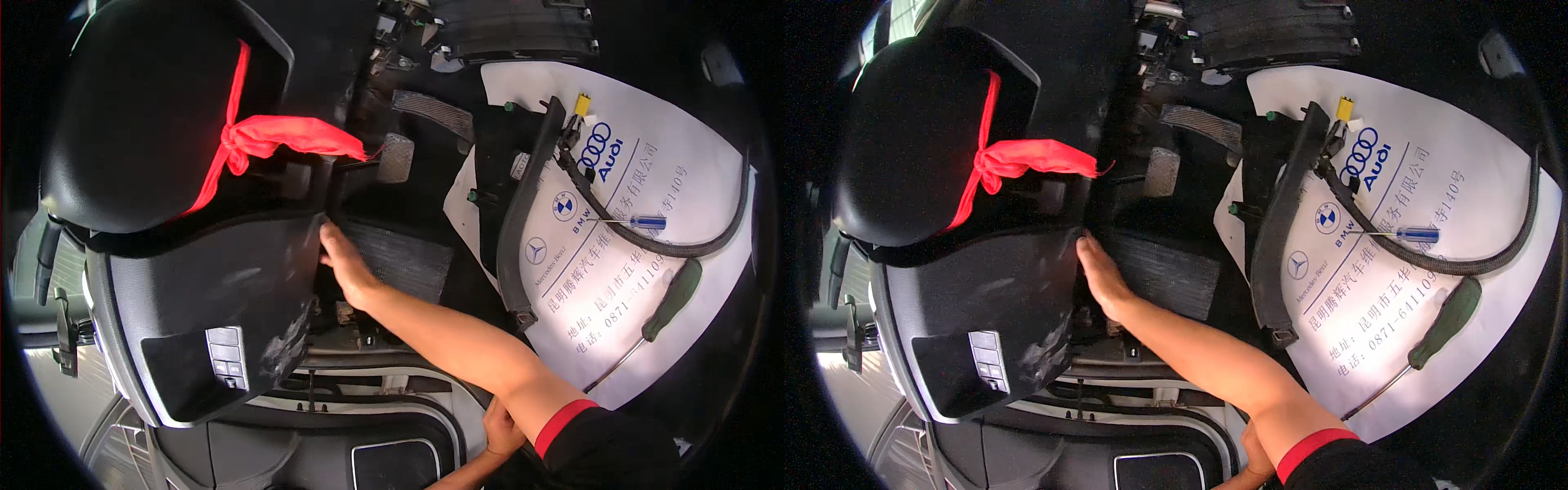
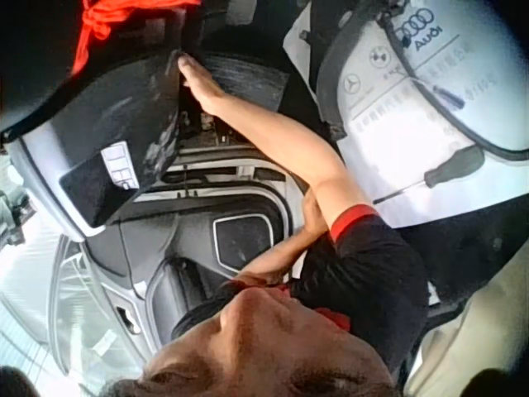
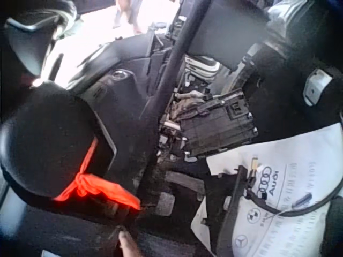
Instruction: Disassembling and reassembling car interior components like dashboard panels and trim pieces using hand tools.
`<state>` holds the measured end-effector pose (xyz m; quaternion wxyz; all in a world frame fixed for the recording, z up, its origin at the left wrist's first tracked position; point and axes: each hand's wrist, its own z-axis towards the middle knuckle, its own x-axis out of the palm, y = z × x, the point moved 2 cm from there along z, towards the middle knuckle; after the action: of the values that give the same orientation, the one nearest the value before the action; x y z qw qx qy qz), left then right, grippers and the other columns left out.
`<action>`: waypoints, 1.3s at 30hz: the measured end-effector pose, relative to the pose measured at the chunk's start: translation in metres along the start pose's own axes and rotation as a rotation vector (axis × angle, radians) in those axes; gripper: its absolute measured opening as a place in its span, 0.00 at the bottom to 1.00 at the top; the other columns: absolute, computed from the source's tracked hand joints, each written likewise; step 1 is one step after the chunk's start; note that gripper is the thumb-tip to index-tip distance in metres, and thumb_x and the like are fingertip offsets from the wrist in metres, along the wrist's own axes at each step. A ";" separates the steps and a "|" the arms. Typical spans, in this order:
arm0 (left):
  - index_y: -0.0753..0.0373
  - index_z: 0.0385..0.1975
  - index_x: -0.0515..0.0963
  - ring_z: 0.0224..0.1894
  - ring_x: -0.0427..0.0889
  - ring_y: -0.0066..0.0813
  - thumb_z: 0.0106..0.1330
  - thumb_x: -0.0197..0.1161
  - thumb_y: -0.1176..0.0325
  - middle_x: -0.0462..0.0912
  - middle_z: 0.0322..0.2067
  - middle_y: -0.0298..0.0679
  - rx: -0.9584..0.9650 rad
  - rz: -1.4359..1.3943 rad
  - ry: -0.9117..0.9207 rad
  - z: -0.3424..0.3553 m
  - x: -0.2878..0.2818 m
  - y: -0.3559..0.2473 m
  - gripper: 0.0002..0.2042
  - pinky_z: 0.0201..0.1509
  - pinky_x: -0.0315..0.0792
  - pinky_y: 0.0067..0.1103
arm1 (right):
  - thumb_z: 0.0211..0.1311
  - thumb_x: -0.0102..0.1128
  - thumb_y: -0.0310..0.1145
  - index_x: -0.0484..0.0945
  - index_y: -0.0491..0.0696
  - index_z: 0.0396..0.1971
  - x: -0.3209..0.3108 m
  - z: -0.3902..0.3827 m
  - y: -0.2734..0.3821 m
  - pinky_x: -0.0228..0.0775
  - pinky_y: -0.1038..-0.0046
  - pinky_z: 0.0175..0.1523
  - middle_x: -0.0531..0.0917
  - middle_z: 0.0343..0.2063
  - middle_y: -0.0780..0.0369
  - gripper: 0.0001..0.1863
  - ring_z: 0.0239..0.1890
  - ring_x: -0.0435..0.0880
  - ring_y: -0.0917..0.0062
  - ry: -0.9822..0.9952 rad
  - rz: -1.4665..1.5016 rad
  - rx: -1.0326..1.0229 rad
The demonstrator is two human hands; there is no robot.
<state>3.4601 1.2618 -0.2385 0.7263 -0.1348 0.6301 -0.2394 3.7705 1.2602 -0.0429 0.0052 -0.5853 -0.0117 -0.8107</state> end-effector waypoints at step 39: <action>0.65 0.35 0.82 0.19 0.72 0.29 0.60 0.71 0.73 0.76 0.23 0.40 0.044 0.085 -0.025 0.008 0.011 -0.015 0.06 0.25 0.69 0.23 | 0.77 0.50 0.41 0.61 0.40 0.71 -0.022 0.077 0.118 0.51 0.72 0.74 0.65 0.71 0.53 0.30 0.73 0.62 0.68 -0.172 -0.300 -0.155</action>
<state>3.4666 1.2426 -0.2392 0.7465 -0.0951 0.6206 -0.2203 3.8535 1.1442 -0.0384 -0.1621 -0.6427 -0.0368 -0.7479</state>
